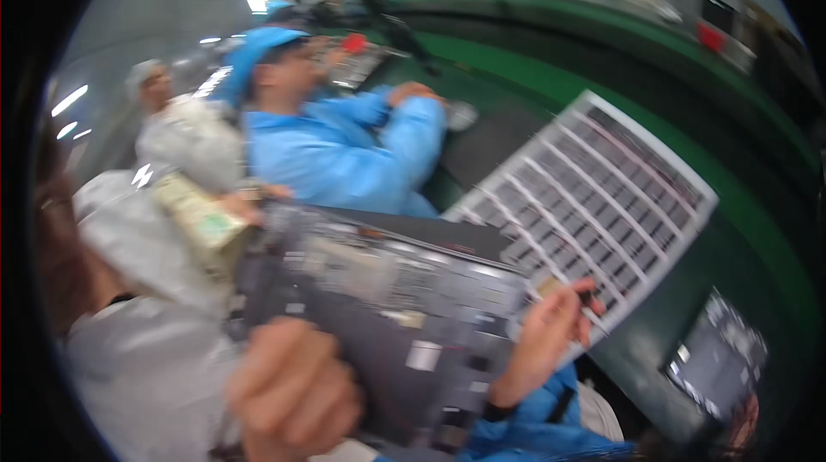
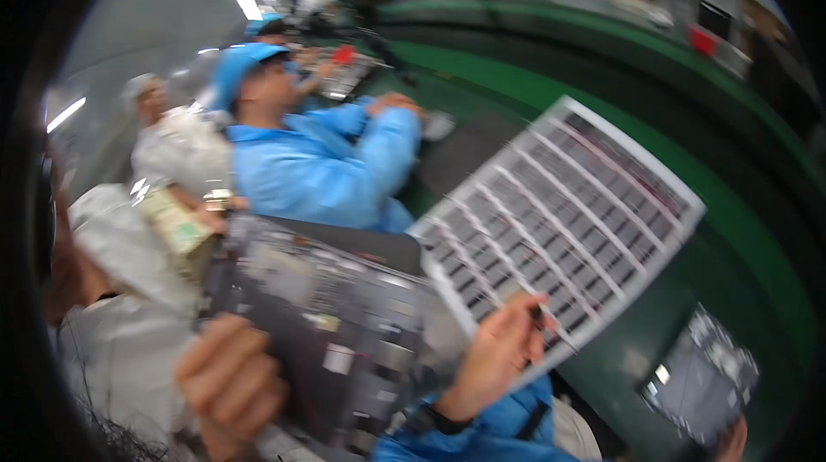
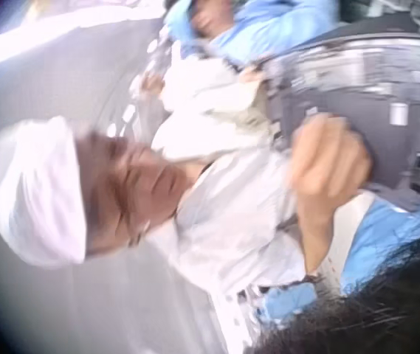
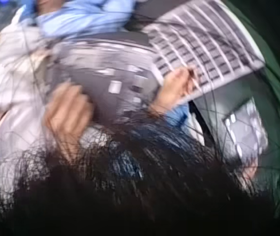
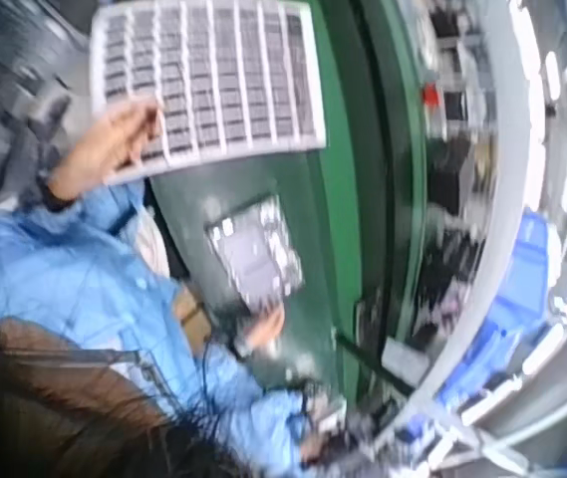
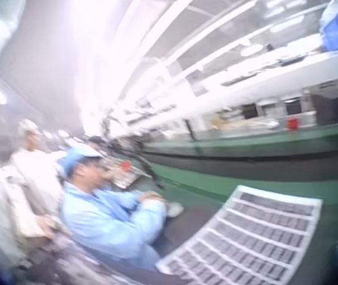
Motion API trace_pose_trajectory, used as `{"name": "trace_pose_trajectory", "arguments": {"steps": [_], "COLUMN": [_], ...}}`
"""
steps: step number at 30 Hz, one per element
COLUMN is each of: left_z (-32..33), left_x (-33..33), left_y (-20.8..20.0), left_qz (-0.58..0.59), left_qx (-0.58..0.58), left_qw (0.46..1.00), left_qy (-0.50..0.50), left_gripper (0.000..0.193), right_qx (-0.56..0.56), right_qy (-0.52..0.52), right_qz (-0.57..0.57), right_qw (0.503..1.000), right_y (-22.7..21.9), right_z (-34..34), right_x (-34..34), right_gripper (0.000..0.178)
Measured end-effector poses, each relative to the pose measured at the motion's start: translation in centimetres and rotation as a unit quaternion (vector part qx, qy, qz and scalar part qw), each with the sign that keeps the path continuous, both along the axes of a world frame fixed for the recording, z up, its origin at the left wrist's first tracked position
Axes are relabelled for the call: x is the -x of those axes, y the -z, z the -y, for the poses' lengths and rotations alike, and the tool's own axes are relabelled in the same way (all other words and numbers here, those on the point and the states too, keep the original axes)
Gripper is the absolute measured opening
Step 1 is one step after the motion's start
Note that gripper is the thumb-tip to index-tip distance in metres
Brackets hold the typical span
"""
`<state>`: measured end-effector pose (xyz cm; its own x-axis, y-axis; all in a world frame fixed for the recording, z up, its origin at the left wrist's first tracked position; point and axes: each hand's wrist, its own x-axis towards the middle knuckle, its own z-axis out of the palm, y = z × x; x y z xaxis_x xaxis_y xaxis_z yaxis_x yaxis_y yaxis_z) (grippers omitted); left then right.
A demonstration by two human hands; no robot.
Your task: Assembling internal components of a tablet device by connecting cables and boards.
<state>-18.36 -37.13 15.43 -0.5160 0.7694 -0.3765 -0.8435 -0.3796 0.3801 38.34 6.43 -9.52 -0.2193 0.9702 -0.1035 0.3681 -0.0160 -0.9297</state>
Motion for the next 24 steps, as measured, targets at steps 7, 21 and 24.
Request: {"name": "trace_pose_trajectory", "arguments": {"steps": [7, 21, 24], "left_z": [-16.0, -23.9, -24.5], "left_x": [-5.3, -13.5, -13.1], "left_y": [7.2, 12.6, 12.9], "left_qz": [-0.143, -0.255, -0.335], "left_qx": [-0.011, 0.052, 0.062], "left_qw": [0.978, 0.926, 0.901], "left_qy": [0.149, 0.273, 0.267], "left_gripper": [0.062, 0.049, 0.049], "right_qx": [-0.106, -0.203, -0.227], "right_qy": [0.115, -0.087, -0.24], "right_qz": [0.038, 0.166, 0.145], "right_qw": [0.987, 0.961, 0.933], "right_y": [-14.0, -9.9, -10.8], "right_z": [7.9, 8.4, 8.6], "right_x": [11.2, 22.4, 21.2], "right_gripper": [0.037, 0.013, 0.011]}}
